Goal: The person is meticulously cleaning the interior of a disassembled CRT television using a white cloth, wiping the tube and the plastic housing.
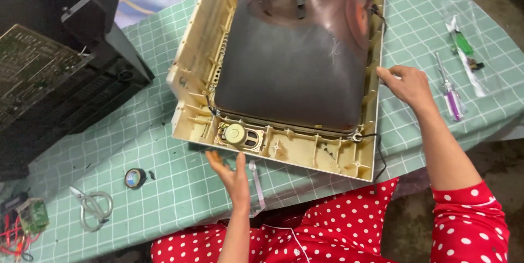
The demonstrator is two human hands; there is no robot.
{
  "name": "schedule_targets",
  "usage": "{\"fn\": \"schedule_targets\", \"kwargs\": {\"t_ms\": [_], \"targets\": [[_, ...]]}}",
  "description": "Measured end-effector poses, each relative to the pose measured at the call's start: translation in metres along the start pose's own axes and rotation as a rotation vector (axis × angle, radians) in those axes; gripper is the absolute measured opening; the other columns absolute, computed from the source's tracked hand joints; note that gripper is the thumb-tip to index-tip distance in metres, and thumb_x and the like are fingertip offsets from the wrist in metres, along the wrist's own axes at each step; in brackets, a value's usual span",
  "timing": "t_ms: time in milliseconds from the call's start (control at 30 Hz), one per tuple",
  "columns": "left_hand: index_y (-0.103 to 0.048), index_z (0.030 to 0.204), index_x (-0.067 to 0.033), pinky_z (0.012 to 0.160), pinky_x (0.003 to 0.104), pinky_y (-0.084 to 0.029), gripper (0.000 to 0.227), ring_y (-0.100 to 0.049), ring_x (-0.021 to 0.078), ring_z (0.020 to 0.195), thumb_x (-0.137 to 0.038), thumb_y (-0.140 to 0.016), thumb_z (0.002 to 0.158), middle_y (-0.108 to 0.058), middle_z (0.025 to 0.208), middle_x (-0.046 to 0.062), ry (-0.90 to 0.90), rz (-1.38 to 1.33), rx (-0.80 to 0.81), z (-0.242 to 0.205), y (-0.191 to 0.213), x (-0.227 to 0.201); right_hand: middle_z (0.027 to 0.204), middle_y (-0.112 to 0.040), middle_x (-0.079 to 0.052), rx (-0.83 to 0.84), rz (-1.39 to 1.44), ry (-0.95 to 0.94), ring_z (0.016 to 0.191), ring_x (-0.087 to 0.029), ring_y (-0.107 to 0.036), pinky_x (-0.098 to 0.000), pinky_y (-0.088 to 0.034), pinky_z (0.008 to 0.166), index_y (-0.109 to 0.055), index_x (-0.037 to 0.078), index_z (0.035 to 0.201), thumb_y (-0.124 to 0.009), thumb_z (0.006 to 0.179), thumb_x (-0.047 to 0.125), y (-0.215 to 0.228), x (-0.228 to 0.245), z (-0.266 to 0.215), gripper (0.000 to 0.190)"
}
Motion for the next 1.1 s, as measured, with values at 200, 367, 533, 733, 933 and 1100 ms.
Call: {"fn": "schedule_targets", "kwargs": {"t_ms": [200, 367, 533, 733, 933, 1100], "targets": [[0.010, 0.162, -0.0232, 0.126, 0.052, -0.012, 0.123, 0.000, 0.0279, 0.160, -0.057, -0.068, 0.074, 0.016, 0.173, 0.004, 0.163, -0.017, 0.160, -0.014, -0.017, 0.000, 0.116, -0.073, -0.029, 0.097, -0.268, -0.128, 0.120, -0.053, -0.057, -0.0615, -0.048, 0.087, -0.078, 0.008, 0.117, -0.054, 0.097, 0.068, 0.003, 0.038, 0.002, 0.067], [0.016, 0.160, -0.0112, 0.125, 0.050, -0.008, 0.122, 0.014, 0.0256, 0.159, -0.046, -0.072, 0.082, 0.019, 0.171, 0.010, 0.007, -0.010, 0.150, -0.006, -0.027, 0.021, 0.096, -0.072, -0.029, 0.158, -0.335, -0.176, 0.101, -0.050, -0.060, -0.0543, -0.047, 0.075, -0.072, 0.004, 0.087, -0.046, 0.095, 0.049, 0.000, 0.045, 0.001, 0.052], [0.019, 0.157, -0.0002, 0.127, 0.043, 0.006, 0.120, 0.015, 0.0313, 0.158, -0.026, -0.071, 0.084, 0.021, 0.169, 0.019, -0.059, 0.101, 0.137, 0.003, -0.034, 0.033, 0.089, -0.070, -0.030, 0.116, -0.376, -0.141, 0.092, -0.051, -0.061, -0.0548, -0.047, 0.070, -0.066, 0.002, 0.077, -0.044, 0.089, 0.037, -0.010, 0.033, 0.009, 0.043], [0.026, 0.153, 0.0039, 0.126, 0.038, 0.013, 0.116, 0.025, 0.0297, 0.156, -0.017, -0.065, 0.084, 0.031, 0.165, 0.020, -0.002, 0.113, 0.211, 0.009, -0.037, 0.035, 0.085, -0.067, -0.028, 0.074, -0.352, -0.131, 0.086, -0.050, -0.059, -0.0532, -0.045, 0.066, -0.060, 0.002, 0.072, -0.044, 0.088, 0.032, -0.012, 0.035, 0.009, 0.038], [0.022, 0.154, 0.0069, 0.126, 0.039, 0.008, 0.117, 0.020, 0.0339, 0.156, -0.016, -0.064, 0.078, 0.025, 0.166, 0.026, -0.128, 0.129, 0.194, 0.030, -0.025, 0.033, 0.088, -0.070, -0.028, 0.078, -0.384, -0.145, 0.087, -0.052, -0.061, -0.0537, -0.048, 0.071, -0.066, 0.001, 0.074, -0.043, 0.087, 0.032, -0.023, 0.026, 0.006, 0.041], [0.023, 0.155, 0.0015, 0.126, 0.039, 0.009, 0.122, 0.019, 0.0298, 0.156, -0.018, -0.072, 0.081, 0.024, 0.167, 0.021, -0.142, 0.161, 0.252, 0.076, -0.010, 0.056, 0.090, -0.072, -0.025, 0.091, -0.366, -0.142, 0.091, -0.049, -0.064, -0.0545, -0.050, 0.071, -0.071, 0.003, 0.079, -0.043, 0.092, 0.039, -0.038, 0.025, -0.010, 0.047]]}}
Point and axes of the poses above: each hand's wrist, its own z-axis towards the middle knuckle, its own y-axis out of the back of the hand, x = y × z, the point moved 5 cm from there along z, towards the middle knuckle
